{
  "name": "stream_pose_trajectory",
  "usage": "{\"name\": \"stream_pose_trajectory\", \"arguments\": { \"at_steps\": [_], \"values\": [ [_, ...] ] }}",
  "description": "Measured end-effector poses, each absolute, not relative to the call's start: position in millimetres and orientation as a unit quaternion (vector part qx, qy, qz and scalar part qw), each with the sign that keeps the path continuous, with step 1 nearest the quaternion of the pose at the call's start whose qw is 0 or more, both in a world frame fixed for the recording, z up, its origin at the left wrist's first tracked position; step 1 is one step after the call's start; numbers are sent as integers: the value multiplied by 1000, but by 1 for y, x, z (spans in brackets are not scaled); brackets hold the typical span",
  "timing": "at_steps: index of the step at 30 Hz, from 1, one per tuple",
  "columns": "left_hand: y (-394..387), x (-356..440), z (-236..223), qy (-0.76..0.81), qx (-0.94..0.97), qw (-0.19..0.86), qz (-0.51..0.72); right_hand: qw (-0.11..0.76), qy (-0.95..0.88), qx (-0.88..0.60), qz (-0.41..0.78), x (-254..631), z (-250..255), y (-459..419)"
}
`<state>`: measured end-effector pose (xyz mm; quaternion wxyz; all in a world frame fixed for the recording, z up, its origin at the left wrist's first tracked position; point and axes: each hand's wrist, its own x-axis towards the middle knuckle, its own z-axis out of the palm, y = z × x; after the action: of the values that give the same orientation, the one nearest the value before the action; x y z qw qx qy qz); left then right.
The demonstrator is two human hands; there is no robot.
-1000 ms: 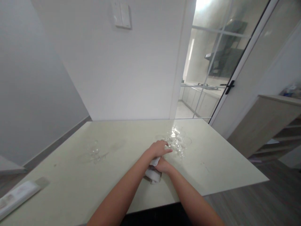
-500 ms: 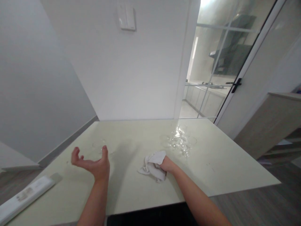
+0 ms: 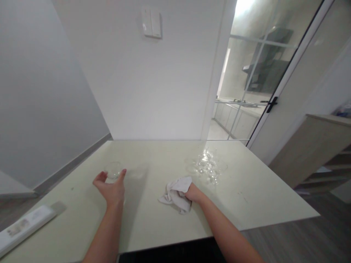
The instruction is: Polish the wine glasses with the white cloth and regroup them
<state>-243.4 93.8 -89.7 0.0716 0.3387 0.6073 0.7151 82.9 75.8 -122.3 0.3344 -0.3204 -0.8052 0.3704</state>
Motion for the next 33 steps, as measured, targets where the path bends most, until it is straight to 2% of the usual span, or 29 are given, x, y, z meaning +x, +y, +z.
{"name": "stream_pose_trajectory", "arguments": {
  "at_steps": [4, 8, 11, 14, 17, 20, 25, 29, 33],
  "values": [
    [90, -235, -81, 569, 333, 35, 751, 337, -783, -329, 407, 80, -116, 76],
    [73, -208, -57, 527, 465, -18, 711, 380, -719, -346, 468, 78, -109, 68],
    [63, -177, -34, 495, 653, -43, 572, 447, -613, -379, 530, 75, -107, 62],
    [62, -140, -21, 423, 835, 13, 351, 510, -446, -392, 622, 72, -107, 59],
    [68, -108, -26, 364, 901, 37, 234, 547, -323, -376, 674, 72, -106, 61],
    [74, -92, -43, 359, 905, 58, 219, 592, -312, -380, 639, 76, -104, 62],
    [81, -98, -62, 333, 909, 51, 247, 607, -413, -404, 546, 75, -107, 64],
    [86, -106, -64, 343, 881, 0, 326, 641, -308, -391, 584, 73, -108, 66],
    [81, -108, -60, 381, 851, 41, 358, 627, -247, -396, 624, 77, -106, 66]
  ]
}}
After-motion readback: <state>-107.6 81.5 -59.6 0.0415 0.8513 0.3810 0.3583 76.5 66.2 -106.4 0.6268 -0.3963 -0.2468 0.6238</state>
